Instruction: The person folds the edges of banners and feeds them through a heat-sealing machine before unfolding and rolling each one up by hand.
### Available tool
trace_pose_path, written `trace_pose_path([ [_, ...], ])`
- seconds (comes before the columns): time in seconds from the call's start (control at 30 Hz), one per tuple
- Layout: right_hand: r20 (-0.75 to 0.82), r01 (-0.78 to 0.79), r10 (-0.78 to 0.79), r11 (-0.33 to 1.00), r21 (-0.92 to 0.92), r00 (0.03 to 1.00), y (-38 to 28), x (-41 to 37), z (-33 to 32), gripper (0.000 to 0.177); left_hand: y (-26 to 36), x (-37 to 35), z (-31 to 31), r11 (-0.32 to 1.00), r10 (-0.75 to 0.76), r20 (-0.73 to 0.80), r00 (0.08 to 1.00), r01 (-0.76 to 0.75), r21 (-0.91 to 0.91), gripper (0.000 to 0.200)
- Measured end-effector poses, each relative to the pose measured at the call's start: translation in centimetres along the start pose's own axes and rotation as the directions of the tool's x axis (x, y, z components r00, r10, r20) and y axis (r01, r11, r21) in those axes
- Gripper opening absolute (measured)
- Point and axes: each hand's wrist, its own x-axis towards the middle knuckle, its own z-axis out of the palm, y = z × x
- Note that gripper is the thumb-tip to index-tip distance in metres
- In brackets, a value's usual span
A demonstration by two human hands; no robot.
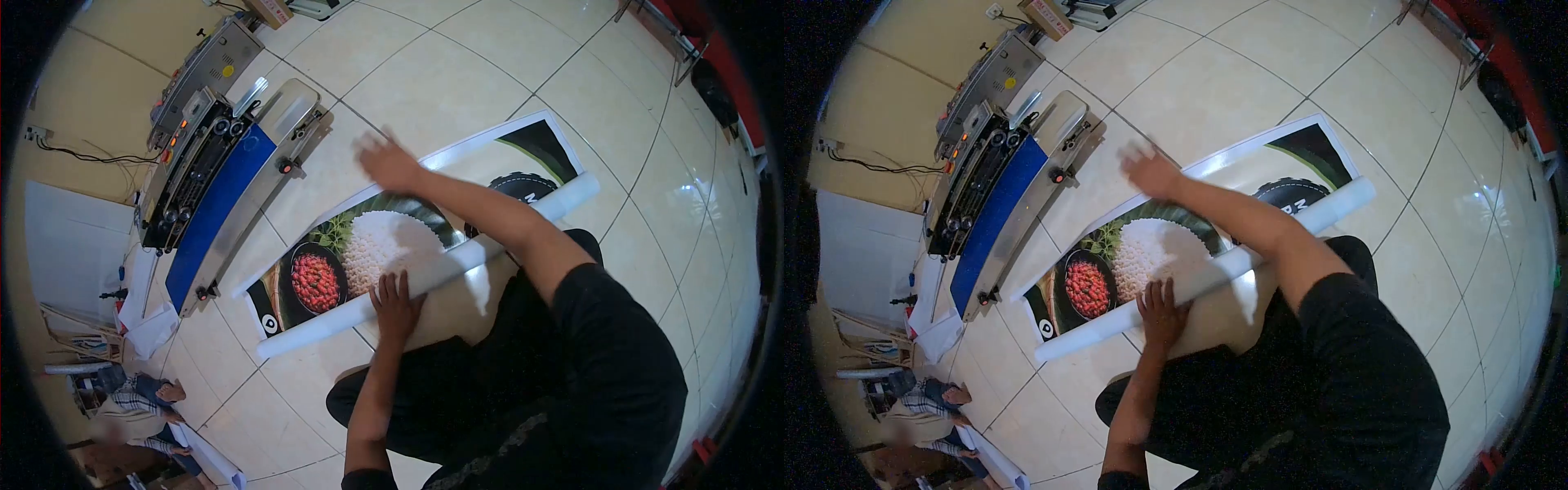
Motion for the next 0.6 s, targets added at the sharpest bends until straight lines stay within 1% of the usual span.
trace_pose_path([
  [0.03, 0.062, 0.146, -0.148, 0.989, 0.039, 0.987, -2.8, -1.2, -1.1, 0.036, -1.2, 1.7, -0.3, 0.998, 0.064, -0.023, 0.998, -0.065, -0.015, 0.07],
  [0.07, -0.031, 0.219, -0.218, 0.948, 0.233, 0.975, -5.3, -3.3, 0.0, 0.039, -2.2, 3.7, -1.3, 0.998, 0.067, -0.033, 0.997, -0.068, -0.01, 0.07],
  [0.1, 0.224, 0.3, -0.353, 0.924, 0.238, 0.909, -7.9, -5.2, 0.5, 0.046, -3.1, 5.6, -2.8, 0.99, -0.063, -0.093, 0.994, 0.051, -0.128, 0.062],
  [0.13, 0.022, 0.323, -0.377, 0.821, 0.471, 0.926, -8.9, -7.5, -2.6, 0.056, -4.0, 6.9, -3.8, 0.954, -0.2, -0.132, 0.971, 0.163, -0.251, 0.055],
  [0.17, 0.029, 0.36, -0.422, 0.805, 0.471, 0.906, -10.2, -9.9, -3.0, 0.07, -5.4, 8.1, -3.6, 0.965, -0.249, -0.242, 0.938, 0.219, -0.145, 0.05],
  [0.2, 0.024, 0.368, -0.43, 0.8, 0.474, 0.902, -9.8, -10.5, -2.7, 0.07, -6.6, 8.9, -3.2, 0.957, -0.284, -0.352, 0.892, 0.287, -0.044, 0.045],
  [0.23, 0.099, 0.296, -0.374, 0.847, 0.441, 0.922, -9.6, -10.9, -2.3, 0.073, -7.1, 9.2, -3.8, 0.948, -0.318, -0.224, 0.921, 0.314, -0.055, 0.044],
  [0.27, 0.164, 0.233, -0.322, 0.882, 0.41, 0.932, -9.7, -11.1, -2.1, 0.077, -7.6, 9.0, -3.8, 0.939, -0.342, -0.225, 0.912, 0.341, -0.044, 0.044],
  [0.33, 0.279, 0.102, -0.234, 0.904, 0.415, 0.931, -8.0, -10.0, -1.6, 0.075, -9.0, 8.3, -3.9, 0.94, -0.341, -0.094, 0.935, 0.338, -0.052, 0.046],
  [0.37, 0.374, 0.054, -0.228, 0.905, 0.422, 0.899, -7.4, -9.0, -1.2, 0.073, -10.3, 7.3, -3.4, 0.941, -0.337, -0.16, 0.928, 0.336, -0.037, 0.046],
  [0.4, 0.468, 0.003, -0.22, 0.907, 0.422, 0.856, -7.4, -8.5, -0.9, 0.07, -10.2, 6.2, -5.4, 0.917, -0.399, -0.169, 0.901, 0.388, -0.096, 0.047],
  [0.47, 0.426, 0.026, -0.189, 0.933, 0.36, 0.885, -8.0, -9.2, -0.1, 0.067, -14.3, 2.8, -6.6, 0.91, -0.411, -0.271, 0.87, 0.376, -0.175, 0.051],
  [0.5, 0.341, 0.091, -0.224, 0.927, 0.364, 0.913, -7.6, -10.9, 0.3, 0.066, -16.7, 0.2, -6.3, 0.85, -0.525, -0.377, 0.763, 0.49, -0.192, 0.052],
  [0.53, 0.256, 0.149, -0.248, 0.923, 0.354, 0.934, -7.4, -12.5, 0.3, 0.064, -19.5, -2.8, -5.5, 0.782, -0.609, -0.477, 0.634, 0.581, -0.226, 0.053],
  [0.57, 0.385, 0.109, -0.246, 0.932, 0.345, 0.89, -7.3, -13.5, -1.4, 0.067, -22.1, -6.1, -4.7, 0.645, -0.753, -0.46, 0.471, 0.669, -0.37, 0.053],
  [0.6, 0.51, 0.065, -0.234, 0.943, 0.327, 0.828, -7.3, -14.5, -3.8, 0.07, -24.6, -10.2, -3.5, 0.484, -0.863, -0.41, 0.295, 0.714, -0.505, 0.053],
])
